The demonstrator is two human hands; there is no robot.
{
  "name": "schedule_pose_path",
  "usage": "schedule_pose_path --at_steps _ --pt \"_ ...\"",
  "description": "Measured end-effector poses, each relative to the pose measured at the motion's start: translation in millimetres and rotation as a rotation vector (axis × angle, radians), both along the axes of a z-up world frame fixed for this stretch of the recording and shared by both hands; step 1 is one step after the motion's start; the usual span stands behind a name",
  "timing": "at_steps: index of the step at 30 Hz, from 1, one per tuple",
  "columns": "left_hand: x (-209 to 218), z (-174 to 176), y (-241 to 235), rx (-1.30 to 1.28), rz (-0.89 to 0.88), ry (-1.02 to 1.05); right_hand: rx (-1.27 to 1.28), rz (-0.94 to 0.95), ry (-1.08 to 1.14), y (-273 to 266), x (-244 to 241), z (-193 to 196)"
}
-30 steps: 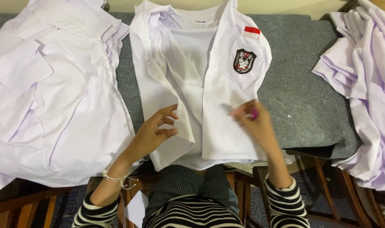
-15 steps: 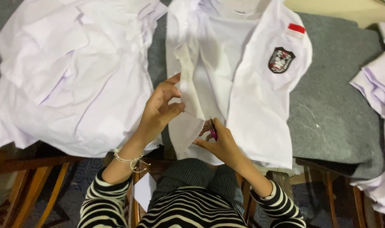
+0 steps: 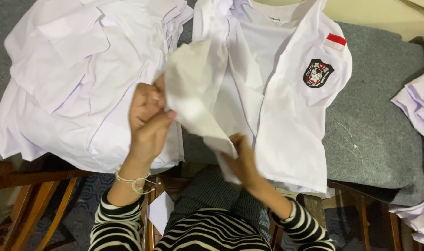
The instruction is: The person sits with a white shirt in their lap and uses small scissors to trim loose threads from the collar, sleeves, and hem. They turn the shirt over to access different areas and continue cutting stray threads from the fabric.
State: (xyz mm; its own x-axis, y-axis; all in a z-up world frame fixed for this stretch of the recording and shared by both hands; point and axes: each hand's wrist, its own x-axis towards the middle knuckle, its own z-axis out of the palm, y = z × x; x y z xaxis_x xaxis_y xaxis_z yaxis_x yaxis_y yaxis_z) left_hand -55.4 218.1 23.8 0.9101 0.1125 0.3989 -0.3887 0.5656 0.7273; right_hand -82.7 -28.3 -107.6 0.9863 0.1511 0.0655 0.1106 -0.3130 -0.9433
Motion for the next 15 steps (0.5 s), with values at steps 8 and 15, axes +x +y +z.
schedule_pose_path --at_steps 8,15 --pt "7.2 -17.4 15.3 0.144 0.028 0.088 -0.036 -0.482 -0.434 -104.3 64.7 48.2" --pt "5.4 0.5 -6.6 0.394 0.053 0.110 -0.028 -0.488 -0.447 -123.6 68.2 63.1"
